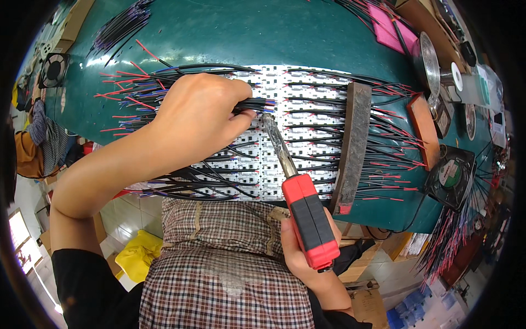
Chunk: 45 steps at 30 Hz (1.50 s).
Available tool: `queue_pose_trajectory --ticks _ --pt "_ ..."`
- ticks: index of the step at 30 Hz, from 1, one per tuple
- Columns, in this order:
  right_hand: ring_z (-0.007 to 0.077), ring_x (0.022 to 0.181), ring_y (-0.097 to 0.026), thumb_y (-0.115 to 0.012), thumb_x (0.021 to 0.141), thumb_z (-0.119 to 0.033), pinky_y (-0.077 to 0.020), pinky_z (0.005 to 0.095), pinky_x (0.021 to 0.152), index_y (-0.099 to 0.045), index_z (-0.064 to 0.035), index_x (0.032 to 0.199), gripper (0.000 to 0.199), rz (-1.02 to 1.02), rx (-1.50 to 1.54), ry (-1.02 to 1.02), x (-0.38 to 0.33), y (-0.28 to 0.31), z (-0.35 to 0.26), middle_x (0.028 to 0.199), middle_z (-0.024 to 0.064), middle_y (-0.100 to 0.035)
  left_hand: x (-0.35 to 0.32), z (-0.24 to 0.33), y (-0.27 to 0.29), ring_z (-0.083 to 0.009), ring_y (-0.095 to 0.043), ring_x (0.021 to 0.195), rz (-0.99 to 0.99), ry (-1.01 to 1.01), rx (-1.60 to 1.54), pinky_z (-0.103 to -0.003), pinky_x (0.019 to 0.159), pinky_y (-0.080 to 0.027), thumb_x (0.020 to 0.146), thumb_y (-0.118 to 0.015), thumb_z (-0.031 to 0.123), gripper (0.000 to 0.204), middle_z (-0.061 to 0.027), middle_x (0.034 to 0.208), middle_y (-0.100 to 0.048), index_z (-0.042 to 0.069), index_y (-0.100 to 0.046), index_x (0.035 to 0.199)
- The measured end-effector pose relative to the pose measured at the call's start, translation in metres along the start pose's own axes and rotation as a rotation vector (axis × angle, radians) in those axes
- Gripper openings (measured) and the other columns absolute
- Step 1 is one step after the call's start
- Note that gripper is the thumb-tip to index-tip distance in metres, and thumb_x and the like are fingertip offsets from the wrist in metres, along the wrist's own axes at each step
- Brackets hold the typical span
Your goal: The person aligns wires on circuit board strips by hand and solders the wire connections to the boards using a soldering iron.
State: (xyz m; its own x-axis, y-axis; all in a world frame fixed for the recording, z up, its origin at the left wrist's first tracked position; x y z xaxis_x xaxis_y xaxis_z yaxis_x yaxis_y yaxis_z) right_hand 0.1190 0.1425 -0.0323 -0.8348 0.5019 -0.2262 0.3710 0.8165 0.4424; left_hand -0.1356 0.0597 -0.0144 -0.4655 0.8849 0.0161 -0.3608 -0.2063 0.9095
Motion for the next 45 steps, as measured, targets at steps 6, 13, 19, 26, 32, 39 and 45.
queue_pose_trajectory --ticks 6,13,19,26,32,39,45 --pt "0.0235 0.081 -0.064 -0.072 0.091 -0.009 -0.0513 0.0351 0.071 -0.064 0.0017 0.116 0.028 -0.019 0.021 -0.083 -0.012 0.003 0.005 0.095 0.0120 -0.064 0.002 0.001 -0.001 -0.0379 -0.067 0.074 -0.023 0.022 -0.009 -0.048 0.070 -0.053 0.082 -0.071 0.019 0.020 -0.0182 0.074 -0.067 0.000 -0.067 0.079" --pt "0.0210 0.082 -0.063 -0.069 0.095 -0.012 -0.0503 0.0340 0.071 -0.062 0.0017 0.120 0.029 -0.035 0.089 -0.149 -0.015 0.003 0.007 0.095 0.0099 -0.064 0.004 -0.001 0.000 -0.0383 -0.067 0.073 -0.053 0.027 0.023 -0.049 0.070 -0.052 0.082 -0.072 0.020 0.020 -0.0178 0.074 -0.067 0.000 -0.068 0.080" --pt "0.0070 0.061 -0.050 -0.065 0.097 -0.006 -0.0413 0.0242 0.055 -0.055 -0.0005 0.114 0.021 -0.030 0.077 -0.005 -0.010 -0.001 0.003 0.075 0.0000 -0.054 0.007 -0.006 0.005 -0.0396 -0.066 0.074 -0.031 -0.024 -0.067 -0.049 0.069 -0.051 0.081 -0.075 0.020 0.020 -0.0179 0.075 -0.068 0.001 -0.069 0.082" --pt "0.0067 0.061 -0.051 -0.066 0.097 -0.007 -0.0409 0.0236 0.055 -0.056 -0.0007 0.114 0.021 0.016 0.122 -0.061 -0.010 -0.002 0.000 0.075 0.0004 -0.055 0.005 -0.003 0.001 -0.0393 -0.066 0.073 -0.031 -0.027 -0.014 -0.049 0.069 -0.051 0.080 -0.075 0.019 0.020 -0.0181 0.074 -0.067 0.001 -0.068 0.080" --pt "0.0232 0.085 -0.062 -0.070 0.094 -0.012 -0.0498 0.0367 0.073 -0.062 0.0011 0.115 0.027 -0.089 0.035 -0.203 -0.013 -0.002 0.010 0.097 0.0122 -0.062 0.004 0.003 0.001 -0.0369 -0.067 0.072 -0.039 -0.047 0.050 -0.048 0.068 -0.053 0.077 -0.075 0.016 0.017 -0.0175 0.072 -0.066 0.001 -0.067 0.077" --pt "0.0244 0.082 -0.062 -0.071 0.092 -0.011 -0.0493 0.0362 0.070 -0.062 0.0008 0.110 0.023 -0.028 0.054 -0.130 -0.012 -0.003 0.009 0.094 0.0121 -0.062 0.003 0.011 -0.001 -0.0357 -0.068 0.071 -0.018 -0.075 0.093 -0.047 0.067 -0.054 0.074 -0.075 0.014 0.017 -0.0165 0.072 -0.066 0.000 -0.065 0.076" --pt "0.0074 0.059 -0.051 -0.061 0.100 -0.008 -0.0420 0.0245 0.053 -0.052 0.0000 0.120 0.024 -0.065 0.037 -0.020 -0.016 -0.005 0.009 0.076 0.0011 -0.053 0.000 0.012 -0.004 -0.0355 -0.068 0.071 -0.018 -0.075 0.108 -0.047 0.066 -0.054 0.074 -0.075 0.014 0.018 -0.0162 0.072 -0.066 0.000 -0.064 0.075"
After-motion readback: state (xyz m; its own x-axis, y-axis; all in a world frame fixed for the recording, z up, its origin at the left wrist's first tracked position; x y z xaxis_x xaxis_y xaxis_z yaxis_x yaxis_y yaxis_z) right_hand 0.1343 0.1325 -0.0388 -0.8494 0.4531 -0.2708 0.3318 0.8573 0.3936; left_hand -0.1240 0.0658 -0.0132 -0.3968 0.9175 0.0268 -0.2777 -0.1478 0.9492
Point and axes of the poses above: each hand's wrist, its own x-axis towards the middle knuckle, its own y-axis out of the back of the hand, z = x × y, the point moved 5 cm from there along x, towards the middle knuckle
